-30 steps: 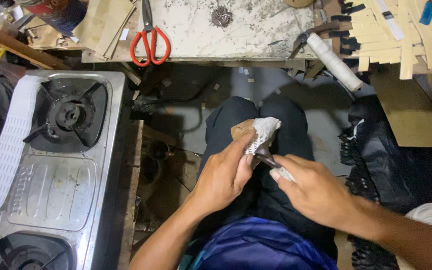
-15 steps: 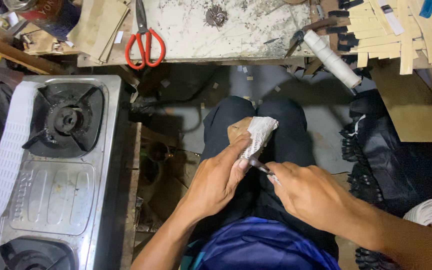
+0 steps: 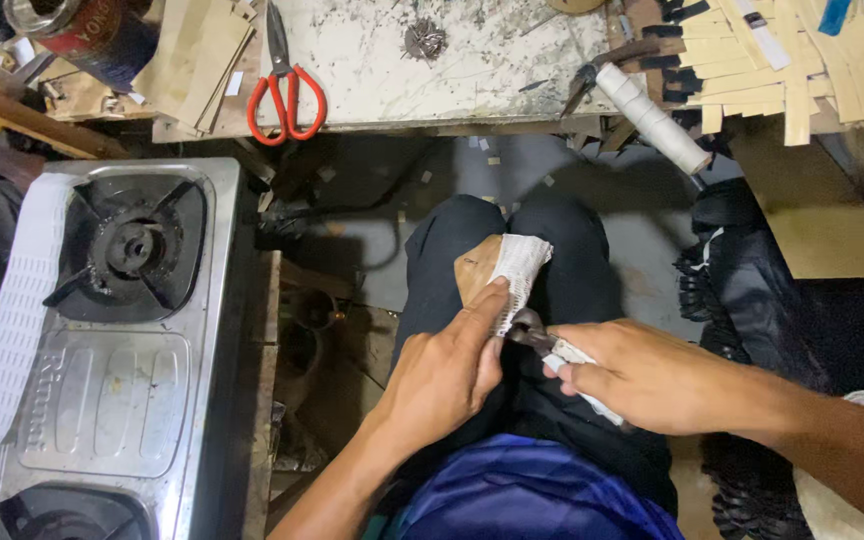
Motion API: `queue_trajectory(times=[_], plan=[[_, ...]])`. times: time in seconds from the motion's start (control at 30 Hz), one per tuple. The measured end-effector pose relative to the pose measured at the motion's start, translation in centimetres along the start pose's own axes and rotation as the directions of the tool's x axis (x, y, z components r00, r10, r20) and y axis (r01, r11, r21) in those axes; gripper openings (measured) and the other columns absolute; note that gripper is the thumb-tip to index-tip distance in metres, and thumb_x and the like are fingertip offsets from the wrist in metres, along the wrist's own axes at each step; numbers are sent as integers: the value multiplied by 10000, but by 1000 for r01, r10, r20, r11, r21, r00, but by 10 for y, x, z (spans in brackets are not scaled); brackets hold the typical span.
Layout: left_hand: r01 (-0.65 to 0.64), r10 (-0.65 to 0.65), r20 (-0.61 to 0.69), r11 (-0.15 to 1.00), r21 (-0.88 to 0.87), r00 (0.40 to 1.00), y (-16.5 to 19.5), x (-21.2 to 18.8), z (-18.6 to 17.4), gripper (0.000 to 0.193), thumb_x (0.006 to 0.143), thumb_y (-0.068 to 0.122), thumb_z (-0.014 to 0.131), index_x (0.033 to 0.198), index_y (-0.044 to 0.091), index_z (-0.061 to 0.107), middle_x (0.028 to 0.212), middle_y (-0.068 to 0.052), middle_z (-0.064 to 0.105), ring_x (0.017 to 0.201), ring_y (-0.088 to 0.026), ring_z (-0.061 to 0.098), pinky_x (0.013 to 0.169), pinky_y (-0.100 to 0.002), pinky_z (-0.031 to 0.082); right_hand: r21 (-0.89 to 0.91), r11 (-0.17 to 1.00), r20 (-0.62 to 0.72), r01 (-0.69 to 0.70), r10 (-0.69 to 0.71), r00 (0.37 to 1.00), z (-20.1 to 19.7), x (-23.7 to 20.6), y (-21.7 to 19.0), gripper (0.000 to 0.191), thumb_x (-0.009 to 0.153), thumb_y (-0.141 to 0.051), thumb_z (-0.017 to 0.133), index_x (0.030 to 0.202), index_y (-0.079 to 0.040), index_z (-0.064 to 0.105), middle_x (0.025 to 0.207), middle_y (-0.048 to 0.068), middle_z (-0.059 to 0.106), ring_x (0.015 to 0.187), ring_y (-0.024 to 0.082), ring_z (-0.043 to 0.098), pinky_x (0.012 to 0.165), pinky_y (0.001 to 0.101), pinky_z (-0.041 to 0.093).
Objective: The person sits at a workbench and works on a woven shoe upper fitted over a wooden last. They hold the shoe on their lap, use a small hammer to tap and set the upper, and use pliers to grip and tuck the material edges around the last, turning the shoe to work around its sides.
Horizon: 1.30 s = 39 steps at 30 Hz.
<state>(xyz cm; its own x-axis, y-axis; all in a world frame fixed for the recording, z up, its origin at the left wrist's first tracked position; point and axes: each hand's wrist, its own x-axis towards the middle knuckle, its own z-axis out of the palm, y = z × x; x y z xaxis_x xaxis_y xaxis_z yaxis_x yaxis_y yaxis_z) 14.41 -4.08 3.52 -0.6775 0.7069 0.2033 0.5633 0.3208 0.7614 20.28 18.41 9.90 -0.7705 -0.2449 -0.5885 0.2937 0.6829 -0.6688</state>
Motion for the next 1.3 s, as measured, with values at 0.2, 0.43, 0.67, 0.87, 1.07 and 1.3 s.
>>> queue_trajectory(times=[0.2,0.43,0.67,0.87,1.07,1.3], plan=[[-2,2,-5,1000,-16,1000,-3,0,-4,504,928,103,612,1412,13,505,1431,-195,618,902,-432,709,703,-475,590,9,987,-130,-160,160,978,7,2,-4,363,978,-283,563,1314,-148,590,774,58,670,620,204,664,638,342,560],[47,-48,-14,997,-66,999,-8,0,-12,539,934,100,599,1456,22,490,1395,-197,637,933,-443,702,778,-496,580,317,948,-242,-38,120,963,22,4,22,257,960,-251,570,1058,-39,677,714,75,666,635,133,593,573,314,556],[16,-16,9,999,-32,1000,-2,1,-2,535,924,111,627,1434,8,504,1390,-209,632,914,-440,710,735,-487,587,267,927,54,-262,257,965,22,-2,32,350,922,-367,566,1087,-112,740,811,37,787,646,157,680,604,312,542],[-93,95,-42,994,55,995,4,-1,1,543,916,94,648,1424,-29,503,1417,-227,616,885,-415,726,676,-441,603,81,991,46,-103,100,994,10,5,21,327,929,-358,564,1079,-123,732,806,40,791,697,147,718,649,317,560],[-114,116,-19,990,80,993,8,-1,2,561,921,109,657,1436,-39,490,1419,-229,612,830,-404,725,644,-435,601,-15,981,120,-191,191,974,-10,-2,0,277,942,-326,572,1042,-87,672,714,39,745,685,163,751,661,329,590],[32,-34,-17,996,-86,999,-1,6,-10,538,939,118,623,1454,32,495,1324,-229,661,910,-450,702,767,-501,576,-33,998,-293,62,-69,954,25,6,0,352,923,-253,584,1219,-86,672,621,127,622,552,247,610,548,371,501]])
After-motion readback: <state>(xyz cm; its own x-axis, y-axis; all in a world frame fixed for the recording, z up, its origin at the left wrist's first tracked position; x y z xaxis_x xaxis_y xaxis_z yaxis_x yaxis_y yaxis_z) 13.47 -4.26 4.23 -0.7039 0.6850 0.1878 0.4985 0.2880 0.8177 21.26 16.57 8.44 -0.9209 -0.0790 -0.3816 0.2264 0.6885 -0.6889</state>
